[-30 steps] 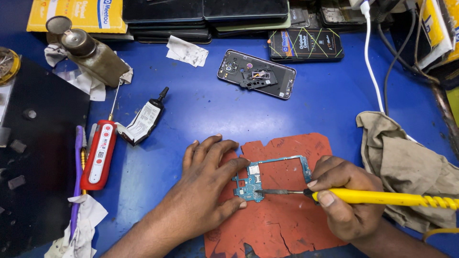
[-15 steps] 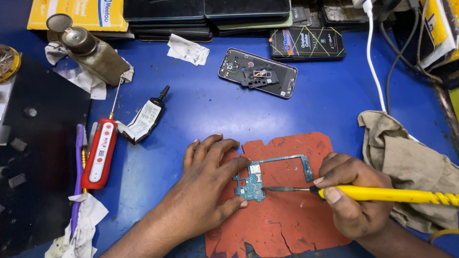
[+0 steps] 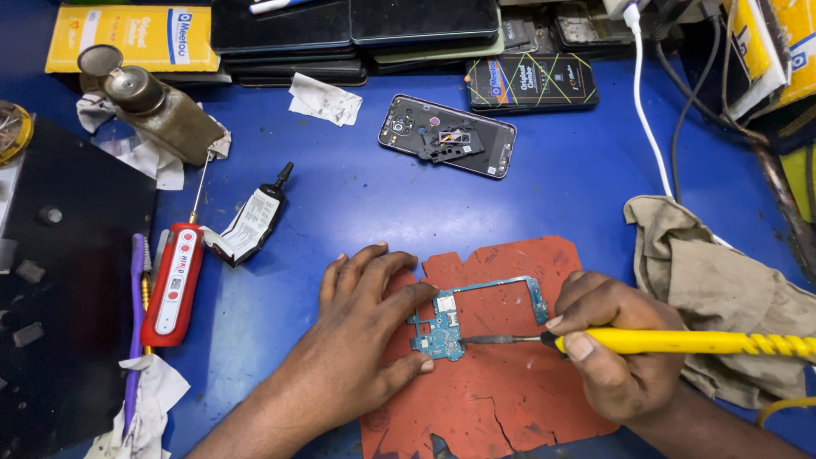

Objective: The person solders a phone motherboard resting on a red mat on a blue workbench. They hold the board steady with one hand while applying a yellow-handled soldering iron to the board's contacts, repositioning the board and continuing to solder different points.

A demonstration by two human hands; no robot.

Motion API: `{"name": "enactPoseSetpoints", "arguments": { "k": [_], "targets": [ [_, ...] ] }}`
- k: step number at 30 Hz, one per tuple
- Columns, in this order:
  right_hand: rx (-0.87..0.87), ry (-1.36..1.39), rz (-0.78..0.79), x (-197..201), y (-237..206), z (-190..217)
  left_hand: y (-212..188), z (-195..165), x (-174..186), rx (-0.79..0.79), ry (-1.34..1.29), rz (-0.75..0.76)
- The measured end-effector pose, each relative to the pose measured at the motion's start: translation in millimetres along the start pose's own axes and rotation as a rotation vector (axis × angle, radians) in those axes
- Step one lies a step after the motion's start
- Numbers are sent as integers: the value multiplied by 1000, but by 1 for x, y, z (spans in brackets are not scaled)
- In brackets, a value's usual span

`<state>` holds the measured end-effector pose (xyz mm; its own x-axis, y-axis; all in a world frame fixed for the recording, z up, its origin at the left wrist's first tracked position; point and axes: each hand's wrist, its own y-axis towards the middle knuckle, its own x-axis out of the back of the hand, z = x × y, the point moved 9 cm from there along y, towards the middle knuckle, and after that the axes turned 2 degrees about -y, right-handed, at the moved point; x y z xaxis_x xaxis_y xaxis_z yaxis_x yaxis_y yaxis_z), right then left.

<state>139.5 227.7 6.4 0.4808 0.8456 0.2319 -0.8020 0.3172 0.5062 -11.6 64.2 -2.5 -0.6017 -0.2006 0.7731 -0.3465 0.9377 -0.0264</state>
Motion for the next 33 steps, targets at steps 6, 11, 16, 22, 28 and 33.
{"name": "enactPoseSetpoints", "arguments": {
  "k": [6,11,16,22,28,33],
  "targets": [
    [1,-6,-14,2,-1,0,1,0,-1,-1,10,5],
    [4,-7,8,0,0,0,1,3,-4,10,21,18],
    [-3,3,32,-2,0,0,-1,-4,1,-97,-1,-66],
    [13,-2,26,-3,1,1,0,0,-1,-17,11,-11],
    [14,-1,24,-3,1,1,1,-2,0,-21,19,-2],
    [15,-3,26,-2,0,0,0,2,-3,-3,16,5]
  ]
}}
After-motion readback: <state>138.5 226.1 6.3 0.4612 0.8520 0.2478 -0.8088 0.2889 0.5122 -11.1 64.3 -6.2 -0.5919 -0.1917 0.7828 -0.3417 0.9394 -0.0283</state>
